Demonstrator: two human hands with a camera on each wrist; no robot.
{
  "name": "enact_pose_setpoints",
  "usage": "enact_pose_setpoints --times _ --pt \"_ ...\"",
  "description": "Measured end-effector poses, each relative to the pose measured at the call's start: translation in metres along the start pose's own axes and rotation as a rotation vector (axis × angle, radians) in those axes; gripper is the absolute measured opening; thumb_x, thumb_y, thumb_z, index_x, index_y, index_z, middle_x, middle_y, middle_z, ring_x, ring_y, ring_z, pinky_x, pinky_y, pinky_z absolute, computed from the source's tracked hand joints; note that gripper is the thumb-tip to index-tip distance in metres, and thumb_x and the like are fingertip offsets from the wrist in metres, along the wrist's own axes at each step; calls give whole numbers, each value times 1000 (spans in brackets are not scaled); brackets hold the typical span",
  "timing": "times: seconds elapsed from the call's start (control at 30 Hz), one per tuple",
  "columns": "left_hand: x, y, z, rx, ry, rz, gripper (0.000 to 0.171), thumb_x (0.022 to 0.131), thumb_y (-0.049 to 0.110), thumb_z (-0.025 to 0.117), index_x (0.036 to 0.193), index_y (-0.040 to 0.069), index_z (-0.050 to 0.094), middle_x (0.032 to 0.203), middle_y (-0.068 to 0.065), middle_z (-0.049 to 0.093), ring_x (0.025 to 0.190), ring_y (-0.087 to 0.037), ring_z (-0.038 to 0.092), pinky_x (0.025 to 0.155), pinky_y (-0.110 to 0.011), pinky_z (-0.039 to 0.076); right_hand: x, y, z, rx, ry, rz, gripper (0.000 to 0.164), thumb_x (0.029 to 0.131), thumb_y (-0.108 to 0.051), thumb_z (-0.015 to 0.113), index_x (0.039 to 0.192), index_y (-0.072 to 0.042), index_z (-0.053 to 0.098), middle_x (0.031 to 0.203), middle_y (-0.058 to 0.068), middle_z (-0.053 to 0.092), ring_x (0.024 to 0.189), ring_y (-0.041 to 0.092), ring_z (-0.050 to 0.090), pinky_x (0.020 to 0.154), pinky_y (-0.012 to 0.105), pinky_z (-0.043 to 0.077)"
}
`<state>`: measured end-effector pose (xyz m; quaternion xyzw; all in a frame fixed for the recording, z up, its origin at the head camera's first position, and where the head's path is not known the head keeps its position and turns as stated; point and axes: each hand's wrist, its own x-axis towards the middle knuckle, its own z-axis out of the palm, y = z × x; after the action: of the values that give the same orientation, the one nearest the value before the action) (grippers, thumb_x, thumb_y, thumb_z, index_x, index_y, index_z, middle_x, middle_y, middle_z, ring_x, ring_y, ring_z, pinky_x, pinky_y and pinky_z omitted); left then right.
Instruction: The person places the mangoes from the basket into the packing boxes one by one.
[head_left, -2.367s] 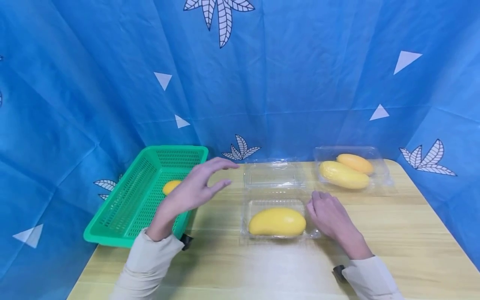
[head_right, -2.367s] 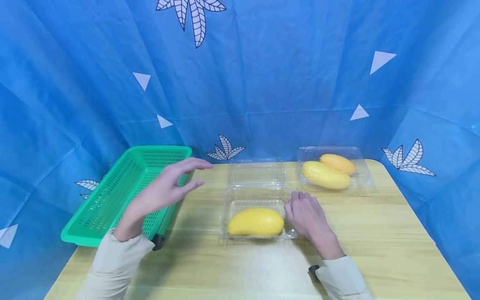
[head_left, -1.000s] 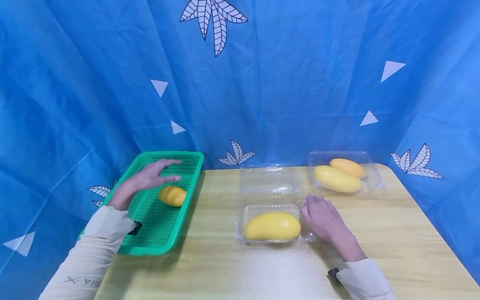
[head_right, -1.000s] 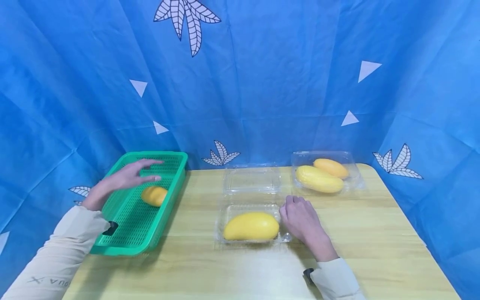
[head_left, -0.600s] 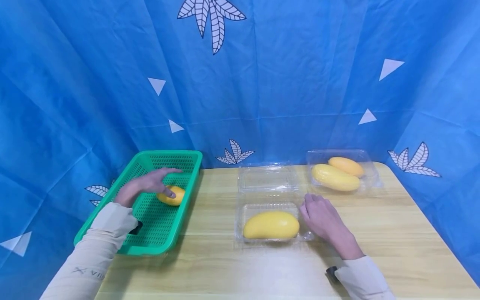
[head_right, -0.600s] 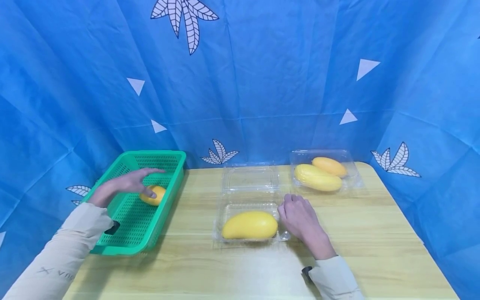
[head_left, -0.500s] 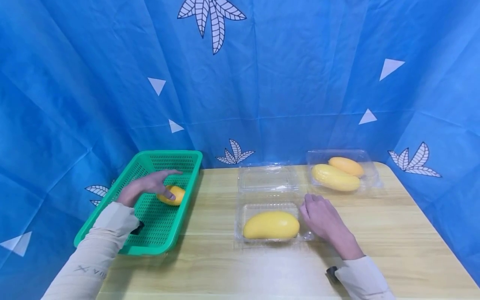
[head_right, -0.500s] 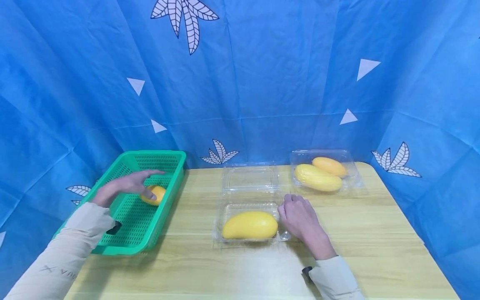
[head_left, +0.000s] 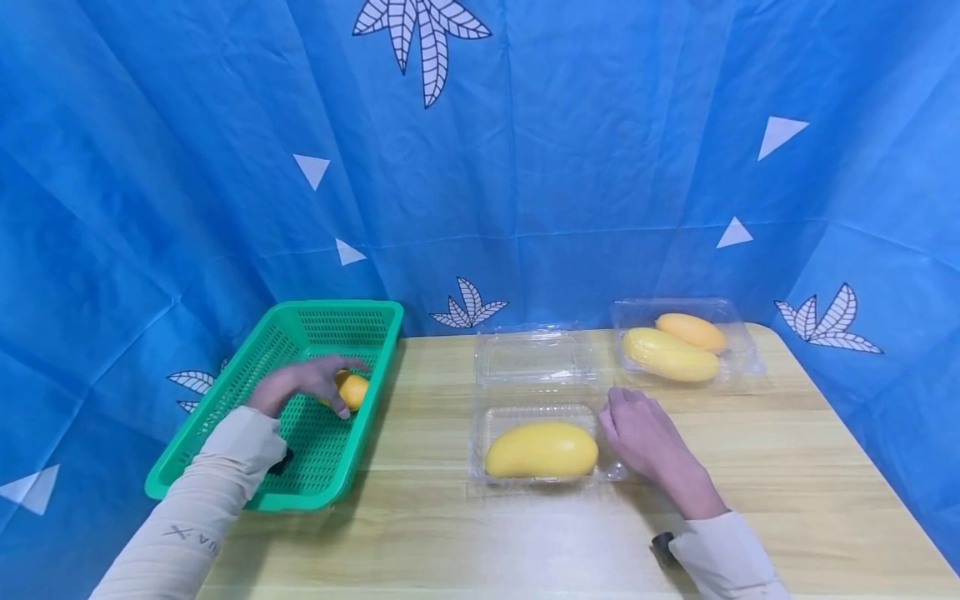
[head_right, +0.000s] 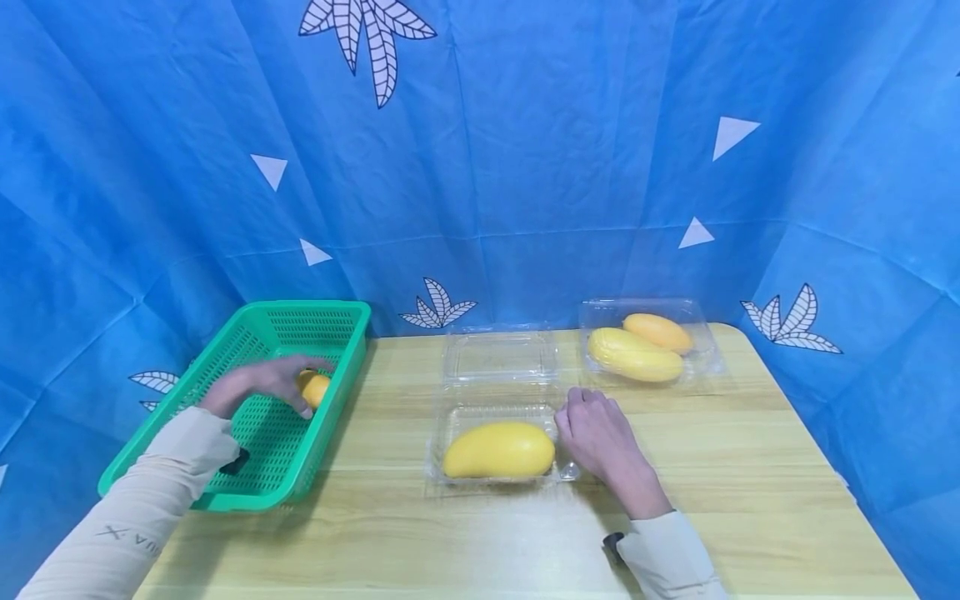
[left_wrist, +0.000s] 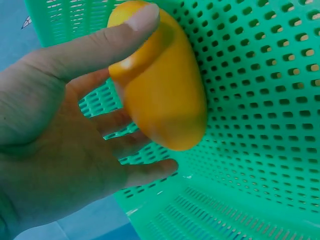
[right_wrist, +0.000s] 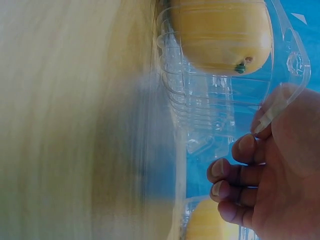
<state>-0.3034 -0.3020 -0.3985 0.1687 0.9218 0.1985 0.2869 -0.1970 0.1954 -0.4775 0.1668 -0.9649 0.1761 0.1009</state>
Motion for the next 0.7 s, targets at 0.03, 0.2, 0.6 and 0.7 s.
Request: enact_pose_setpoints --times 0.03,0.2,0.6,0.7 --pt "0 0 0 3 -1 3 81 66 9 84 136 0 44 128 -26 45 109 -36 45 86 -47 45 0 0 0 1 0 0 20 95 -14 43 75 -12 47 65 -1 40 63 17 41 61 35 42" --pt "2 -2 2 43 13 -6 69 66 8 84 127 4 52 119 -19 51 103 -33 48 82 -46 45 0 0 1 2 2 3 20 94 -14 44 75 -13 47 65 -1 40 63 17 41 62 35 42" --pt "0 -13 4 111 103 23 65 71 20 83 128 5 55 118 -20 54 100 -34 50 78 -47 45 -1 2 2 7 7 -4 20 94 -14 45 74 -13 47 66 -1 40 62 16 40 59 32 40" --pt "-5 -14 1 79 102 23 68 73 24 82 130 2 52 118 -21 53 99 -33 51 77 -45 46 0 2 3 6 8 -1 20 94 -14 45 74 -14 46 66 -1 40 61 16 40 59 31 40"
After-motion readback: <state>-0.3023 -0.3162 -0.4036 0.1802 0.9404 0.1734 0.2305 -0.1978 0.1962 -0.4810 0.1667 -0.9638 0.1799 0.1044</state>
